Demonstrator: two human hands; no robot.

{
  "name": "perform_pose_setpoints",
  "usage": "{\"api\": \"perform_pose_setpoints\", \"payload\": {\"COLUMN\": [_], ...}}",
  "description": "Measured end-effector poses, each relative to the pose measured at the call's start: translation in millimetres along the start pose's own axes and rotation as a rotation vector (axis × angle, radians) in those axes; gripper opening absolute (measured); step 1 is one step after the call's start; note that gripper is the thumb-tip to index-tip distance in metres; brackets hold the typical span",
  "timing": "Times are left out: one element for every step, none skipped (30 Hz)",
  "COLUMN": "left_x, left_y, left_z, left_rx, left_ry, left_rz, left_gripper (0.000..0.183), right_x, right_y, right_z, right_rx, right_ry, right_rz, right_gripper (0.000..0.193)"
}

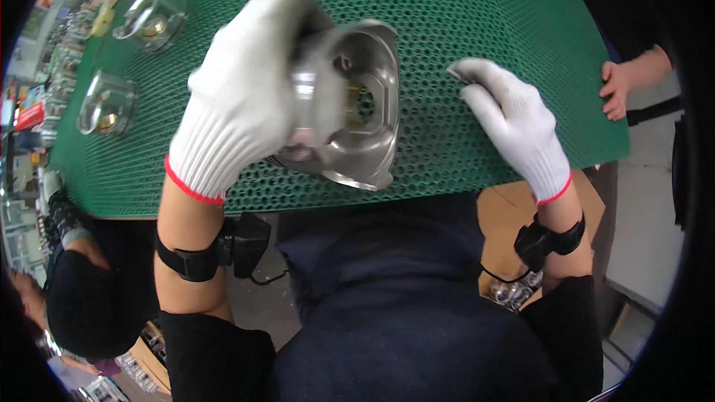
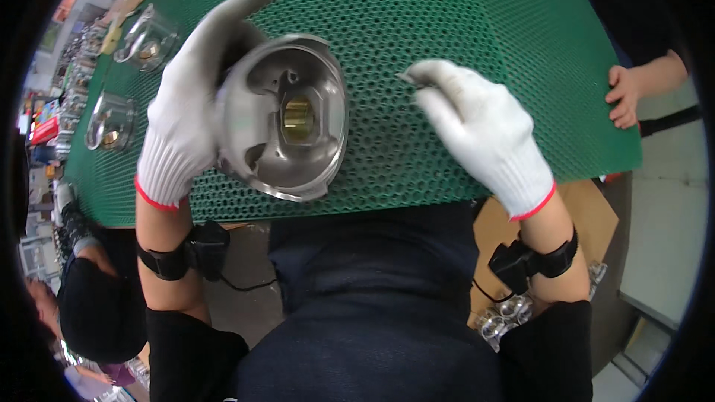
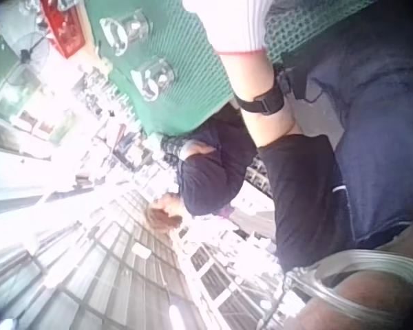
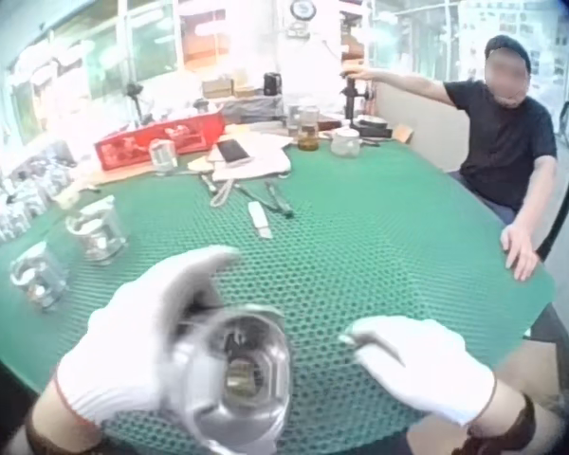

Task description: Wiping and inspecting engine pistons at a workstation.

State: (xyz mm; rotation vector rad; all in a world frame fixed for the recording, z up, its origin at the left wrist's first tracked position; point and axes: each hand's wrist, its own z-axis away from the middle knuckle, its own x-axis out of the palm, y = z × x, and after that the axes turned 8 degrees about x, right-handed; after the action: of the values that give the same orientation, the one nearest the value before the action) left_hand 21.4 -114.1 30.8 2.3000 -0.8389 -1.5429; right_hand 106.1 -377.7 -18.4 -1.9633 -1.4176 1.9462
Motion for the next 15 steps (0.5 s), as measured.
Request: {"api": "perform_pose_setpoints", "payload": {"left_x": [-1,-5,-7,-11,-15,-19,-24,-24,-25,-33,-42,-59,-60,-62,-64], "left_y": [-16,-22,-29,-44,-53,-38,-17,2,16,26,33,31,32,30,27], "left_z": [17,35,55,81,103,117,131,141,145,148,147,135,130,118,105], "left_rx": [-0.029,-0.025,-0.019,0.001,0.019,-0.099,-0.222,-0.280,-0.329,-0.268,-0.196,-0.050,0.082,0.162,0.235], "left_ry": [0.136,0.199,0.258,0.232,0.204,0.079,-0.045,-0.091,-0.136,-0.142,-0.151,-0.335,-0.184,-0.137,-0.086], "left_rz": [0.097,0.043,-0.013,-0.201,-0.378,-0.441,-0.501,-0.466,-0.425,-0.224,-0.022,0.098,0.069,-0.066,-0.207], "left_gripper": [0.067,0.068,0.069,0.071,0.073,0.073,0.073,0.074,0.074,0.072,0.070,0.058,0.046,0.044,0.042], "right_x": [5,1,-3,-4,-4,-6,-8,-10,-16,-25,-37,-61,-75,-83,-87], "right_y": [9,15,19,18,18,15,9,-4,-16,-26,-36,-43,-46,-47,-47], "right_z": [-7,-15,-21,-26,-30,-28,-24,-18,-9,2,15,28,37,41,42], "right_rx": [-0.036,-0.011,0.015,0.000,-0.078,-0.066,-0.057,-0.105,-0.146,-0.239,-0.325,-0.379,-0.439,-0.491,-0.540], "right_ry": [0.038,0.046,0.054,0.117,0.200,0.181,0.158,0.149,0.145,0.128,0.116,0.033,-0.060,-0.148,-0.209], "right_rz": [0.039,0.121,0.202,0.360,0.423,0.313,0.203,0.145,0.093,-0.022,-0.134,-0.204,-0.280,-0.366,-0.432], "right_gripper": [0.034,0.042,0.051,0.059,0.056,0.054,0.052,0.049,0.046,0.043,0.041,0.036,0.032,0.031,0.030]}}
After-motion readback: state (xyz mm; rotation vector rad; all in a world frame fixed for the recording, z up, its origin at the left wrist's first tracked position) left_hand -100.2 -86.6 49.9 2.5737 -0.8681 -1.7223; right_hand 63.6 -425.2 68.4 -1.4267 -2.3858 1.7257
